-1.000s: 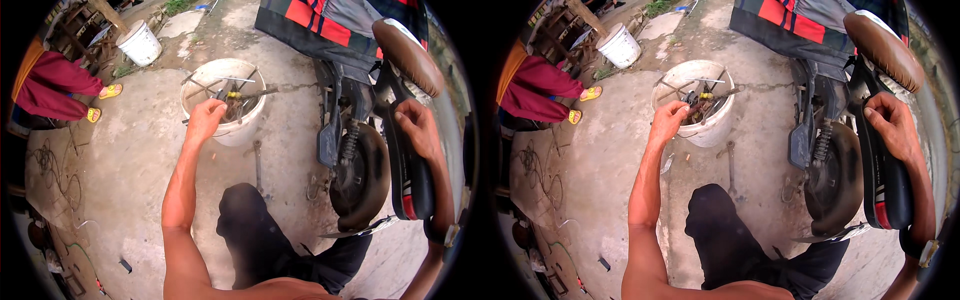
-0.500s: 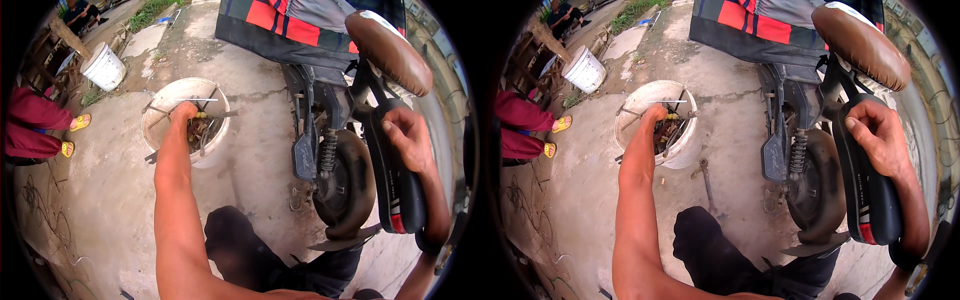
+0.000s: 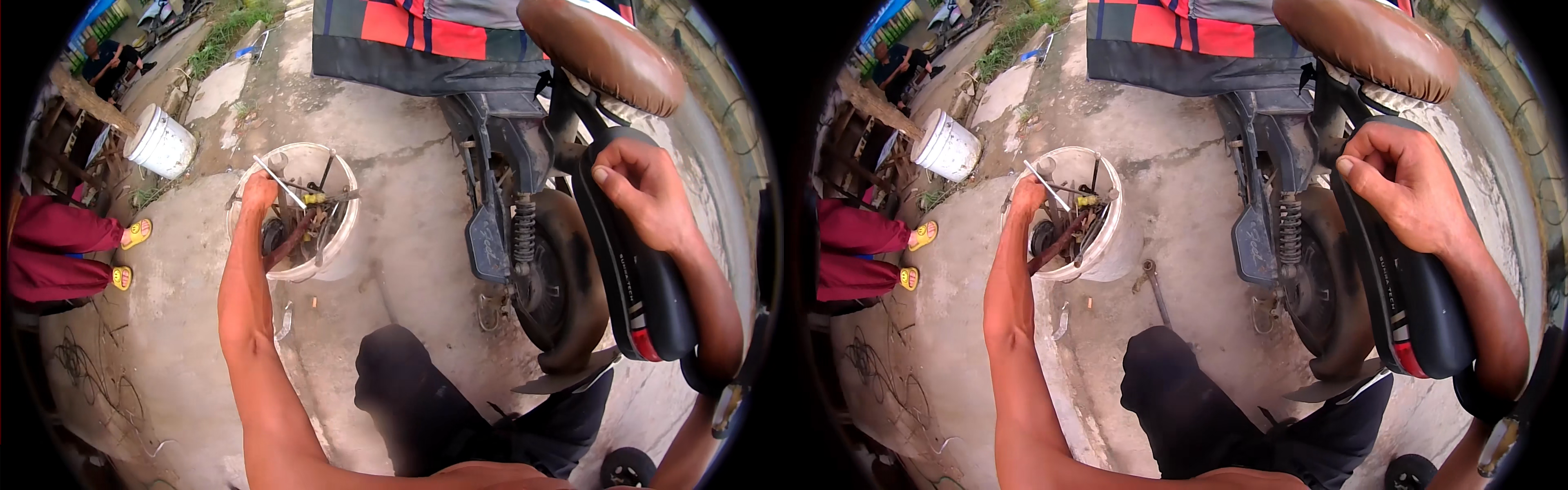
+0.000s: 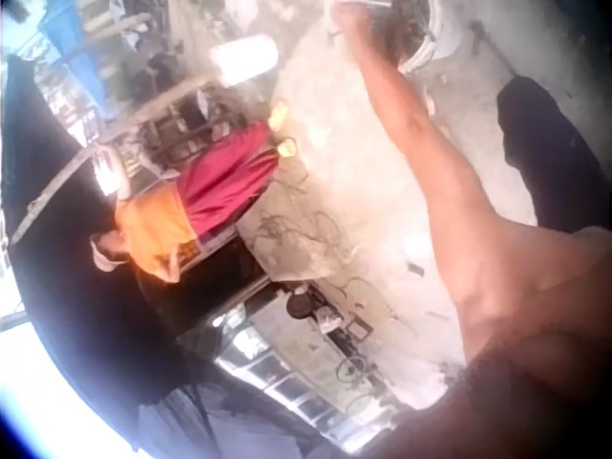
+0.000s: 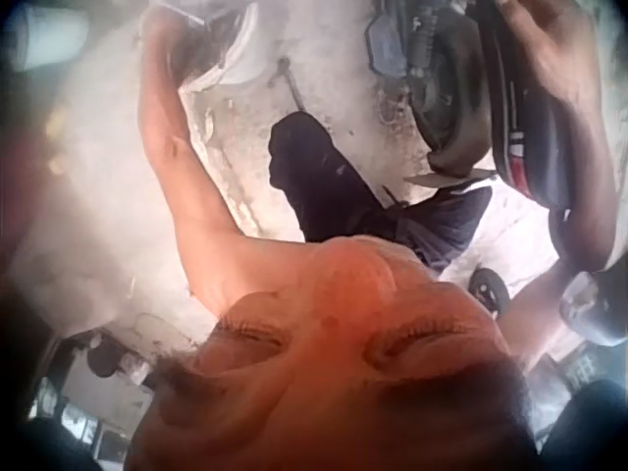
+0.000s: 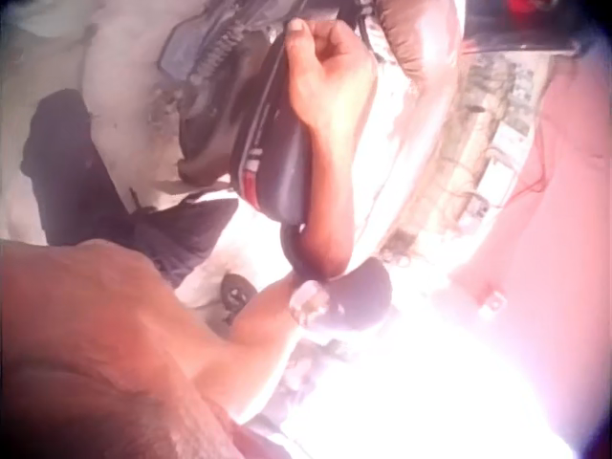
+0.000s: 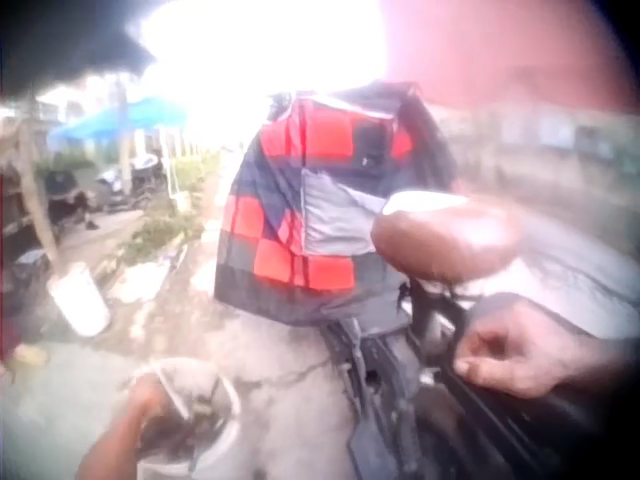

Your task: The person reaches into a bucket to select various tools and then uses a wrench to tighten or loosen components on the rear wheel assembly of a bicycle.

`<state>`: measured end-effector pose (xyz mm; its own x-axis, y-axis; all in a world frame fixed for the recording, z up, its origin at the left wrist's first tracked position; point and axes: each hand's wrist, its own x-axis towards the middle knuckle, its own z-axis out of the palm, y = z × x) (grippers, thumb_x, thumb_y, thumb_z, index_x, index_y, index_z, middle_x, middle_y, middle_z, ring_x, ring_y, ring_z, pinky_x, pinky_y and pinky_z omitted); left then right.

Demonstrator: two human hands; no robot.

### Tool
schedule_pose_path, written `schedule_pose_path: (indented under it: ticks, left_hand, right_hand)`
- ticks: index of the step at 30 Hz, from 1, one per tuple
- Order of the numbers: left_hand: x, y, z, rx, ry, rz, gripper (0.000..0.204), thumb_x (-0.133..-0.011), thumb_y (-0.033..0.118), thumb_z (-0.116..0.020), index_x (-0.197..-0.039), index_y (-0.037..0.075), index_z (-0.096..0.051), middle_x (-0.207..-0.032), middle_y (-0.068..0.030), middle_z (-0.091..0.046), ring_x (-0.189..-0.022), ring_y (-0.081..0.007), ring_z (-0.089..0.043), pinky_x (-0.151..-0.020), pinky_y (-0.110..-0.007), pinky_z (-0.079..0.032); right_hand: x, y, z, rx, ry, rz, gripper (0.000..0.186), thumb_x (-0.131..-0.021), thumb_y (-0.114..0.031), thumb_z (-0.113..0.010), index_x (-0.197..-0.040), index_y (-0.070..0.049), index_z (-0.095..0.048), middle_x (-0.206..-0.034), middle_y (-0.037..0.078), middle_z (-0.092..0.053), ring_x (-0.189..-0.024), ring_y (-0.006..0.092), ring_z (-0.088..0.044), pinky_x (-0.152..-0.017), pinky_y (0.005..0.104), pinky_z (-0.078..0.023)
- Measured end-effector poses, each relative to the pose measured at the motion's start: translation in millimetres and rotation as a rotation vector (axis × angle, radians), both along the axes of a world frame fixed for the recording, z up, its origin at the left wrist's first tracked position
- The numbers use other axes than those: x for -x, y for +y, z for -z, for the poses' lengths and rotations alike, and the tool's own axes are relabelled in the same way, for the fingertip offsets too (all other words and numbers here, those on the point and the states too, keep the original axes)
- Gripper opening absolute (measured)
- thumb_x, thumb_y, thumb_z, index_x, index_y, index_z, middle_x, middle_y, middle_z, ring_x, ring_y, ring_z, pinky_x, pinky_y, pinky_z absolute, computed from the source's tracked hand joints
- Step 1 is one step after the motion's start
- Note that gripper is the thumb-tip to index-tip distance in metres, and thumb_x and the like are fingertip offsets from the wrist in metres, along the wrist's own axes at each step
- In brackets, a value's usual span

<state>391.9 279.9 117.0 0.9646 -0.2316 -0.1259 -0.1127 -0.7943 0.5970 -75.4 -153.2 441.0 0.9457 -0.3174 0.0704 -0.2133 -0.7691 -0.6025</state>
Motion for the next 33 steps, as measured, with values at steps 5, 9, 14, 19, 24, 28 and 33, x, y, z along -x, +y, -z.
schedule_pose_path:
  ticks: [5, 9, 14, 19, 24, 28, 33]
  left_hand:
    - [41, -2, -114, 0.84, 0.037, -0.168, 0.021, -0.101, 0.024, -0.067, -0.118, 0.013, -0.069, -0.101, 0.001, -0.072, -0.091, -0.012, -0.062, -0.081, -0.034, -0.049]
    - [54, -16, -176, 0.945, -0.045, -0.129, 0.023, -0.105, 0.025, -0.056, -0.112, 0.012, -0.073, -0.098, 0.0018, -0.067, -0.087, -0.0098, -0.059, -0.071, -0.032, -0.051]
    - [77, -7, -188, 0.192, -0.2, -0.076, 0.04, -0.096, 0.037, -0.062, -0.097, -0.002, -0.072, -0.079, -0.0124, -0.068, -0.063, -0.0259, -0.065, -0.057, -0.039, -0.053]
    - [103, -15, -199, -0.189, 0.078, -0.086, 0.049, -0.097, 0.043, -0.057, -0.102, -0.004, -0.071, -0.094, -0.0202, -0.071, -0.081, -0.0314, -0.072, -0.07, -0.043, -0.061]
    - [115, -19, -194, 0.212, 0.127, -0.207, 0.041, -0.096, 0.039, -0.065, -0.104, -0.001, -0.066, -0.096, -0.0103, -0.065, -0.073, -0.0261, -0.066, -0.067, -0.044, -0.061]
    - [144, -19, -172, 0.36, 0.129, -0.132, 0.038, -0.097, 0.038, -0.066, -0.097, 0.001, -0.061, -0.089, -0.0089, -0.063, -0.066, -0.0213, -0.064, -0.06, -0.04, -0.06]
    - [198, 3, -135, 0.259, 0.057, -0.092, 0.036, -0.101, 0.038, -0.062, -0.092, 0.003, -0.06, -0.077, -0.0056, -0.062, -0.062, -0.0178, -0.062, -0.058, -0.037, -0.054]
  right_hand:
    - [5, 1, -7, 0.136, 0.011, 0.007, 0.021, -0.091, -0.02, -0.069, -0.084, -0.001, -0.065, -0.063, 0.0, -0.052, -0.061, 0.0082, -0.046, -0.057, 0.0295, -0.04]
    - [16, 4, -26, 0.255, 0.011, 0.016, 0.025, -0.089, -0.025, -0.07, -0.084, -0.001, -0.067, -0.063, 0.007, -0.058, -0.06, 0.0162, -0.055, -0.06, 0.0348, -0.045]
    - [8, 3, -13, 0.283, 0.013, -0.033, 0.028, -0.088, -0.029, -0.07, -0.085, -0.001, -0.069, -0.066, 0.01, -0.063, -0.062, 0.0238, -0.061, -0.062, 0.0396, -0.047]
    - [10, 2, -12, 0.275, -0.001, -0.067, 0.03, -0.088, -0.031, -0.069, -0.084, -0.001, -0.069, -0.07, 0.011, -0.067, -0.066, 0.0258, -0.064, -0.064, 0.0396, -0.049]
    - [25, -6, -29, 0.307, -0.013, -0.062, 0.031, -0.087, -0.032, -0.069, -0.084, -0.001, -0.07, -0.075, 0.013, -0.069, -0.071, 0.0279, -0.067, -0.068, 0.0417, -0.051]
    - [24, -8, -26, 0.282, -0.024, -0.097, 0.031, -0.087, -0.032, -0.069, -0.084, -0.001, -0.07, -0.076, 0.013, -0.07, -0.072, 0.0282, -0.067, -0.068, 0.042, -0.051]
    - [15, -3, -15, 0.215, -0.02, -0.12, 0.028, -0.087, -0.028, -0.07, -0.086, -0.001, -0.069, -0.071, 0.01, -0.066, -0.067, 0.0215, -0.063, -0.065, 0.0389, -0.049]
